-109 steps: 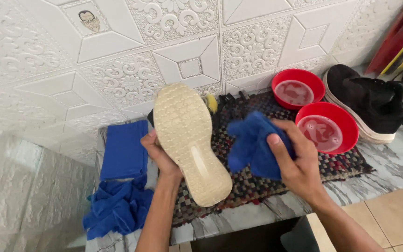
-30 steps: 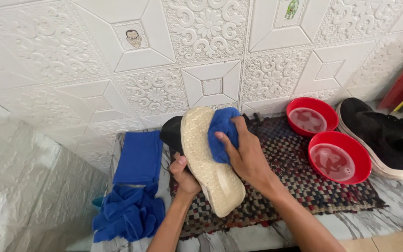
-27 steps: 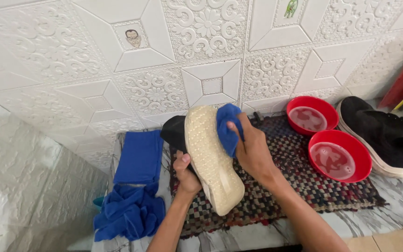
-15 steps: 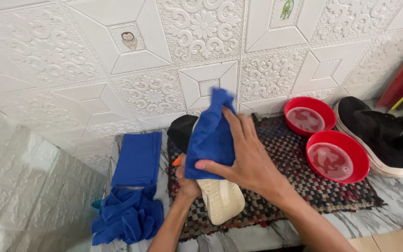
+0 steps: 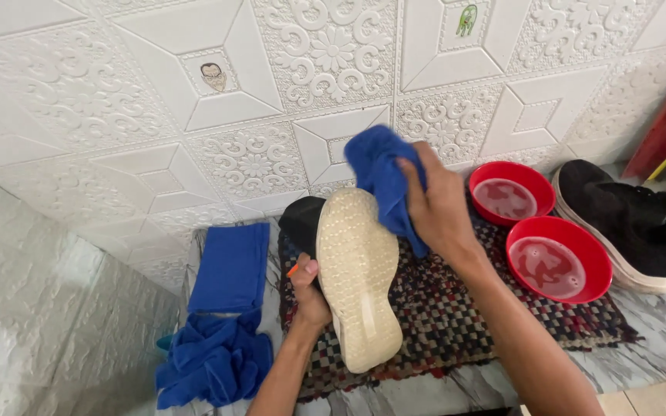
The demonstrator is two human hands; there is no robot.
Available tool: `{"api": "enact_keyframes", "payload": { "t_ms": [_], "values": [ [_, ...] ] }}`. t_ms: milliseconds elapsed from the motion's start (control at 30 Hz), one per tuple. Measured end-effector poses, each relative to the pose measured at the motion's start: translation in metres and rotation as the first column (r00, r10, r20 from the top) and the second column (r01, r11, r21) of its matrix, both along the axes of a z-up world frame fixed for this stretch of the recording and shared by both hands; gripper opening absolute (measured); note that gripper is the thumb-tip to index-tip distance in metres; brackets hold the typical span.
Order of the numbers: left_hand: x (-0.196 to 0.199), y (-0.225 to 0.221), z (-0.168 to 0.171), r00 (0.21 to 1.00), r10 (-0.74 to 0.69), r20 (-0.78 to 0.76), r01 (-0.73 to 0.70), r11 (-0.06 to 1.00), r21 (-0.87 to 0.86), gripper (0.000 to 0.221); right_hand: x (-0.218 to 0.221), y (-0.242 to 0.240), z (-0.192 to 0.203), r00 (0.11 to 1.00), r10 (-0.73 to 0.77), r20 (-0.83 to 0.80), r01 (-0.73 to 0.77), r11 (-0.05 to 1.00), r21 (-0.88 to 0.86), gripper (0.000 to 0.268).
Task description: Scrubbing the white sole of a black sneaker with a brush and soapy water, then wiping it with a blue cloth.
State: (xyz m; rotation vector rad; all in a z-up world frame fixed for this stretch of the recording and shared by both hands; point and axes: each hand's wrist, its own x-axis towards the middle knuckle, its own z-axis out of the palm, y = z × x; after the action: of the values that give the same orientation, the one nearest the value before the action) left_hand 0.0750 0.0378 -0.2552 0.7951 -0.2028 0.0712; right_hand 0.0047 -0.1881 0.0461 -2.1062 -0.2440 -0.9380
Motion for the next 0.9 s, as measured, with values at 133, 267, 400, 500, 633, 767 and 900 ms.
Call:
{"api": "enact_keyframes", "payload": {
  "t_ms": [133,267,400,500,633,767,900],
  "values": [
    [-0.024,-0.013,0.054,1.0,-0.017,-0.011,0.017,0.999,-0.05,0.027,-0.031,0.022,0.041,0.994,0.088,-0.072,-0.087,0.996,0.005,0.027],
    [-0.023,-0.01,0.061,0.998,-0.043,-0.056,0.046,0.998,0.048,0.028,-0.023,0.039,0.048,0.92,0.201,-0.337,-0.306,0.906,-0.293,0.068],
    [-0.015,-0.002,0.048,0.986,-0.047,-0.162,0.053,0.998,0.033,0.034,0.017,0.036,0.029,0.918,0.24,-0.315,-0.334,0.897,-0.289,0.039],
    [0.006,0.002,0.012,0.981,-0.055,-0.186,0.059,0.998,0.014,0.028,0.046,0.022,0.009,0.921,0.186,-0.341,-0.283,0.923,-0.261,0.031],
    [-0.005,0.002,0.048,0.979,-0.011,-0.202,0.012,1.0,0.0,0.037,0.059,0.005,0.002,0.997,0.06,-0.056,-0.072,0.964,-0.256,0.029],
    [-0.058,-0.011,0.181,0.876,-0.185,-0.445,0.122,0.978,-0.167,0.058,0.009,0.039,0.01,0.852,0.513,0.105,-0.466,0.835,-0.292,0.034],
    [-0.059,-0.012,0.208,0.906,-0.181,-0.382,0.092,0.967,-0.239,0.056,-0.017,0.048,-0.003,0.741,0.655,0.145,-0.612,0.748,-0.256,0.037]
  ]
}}
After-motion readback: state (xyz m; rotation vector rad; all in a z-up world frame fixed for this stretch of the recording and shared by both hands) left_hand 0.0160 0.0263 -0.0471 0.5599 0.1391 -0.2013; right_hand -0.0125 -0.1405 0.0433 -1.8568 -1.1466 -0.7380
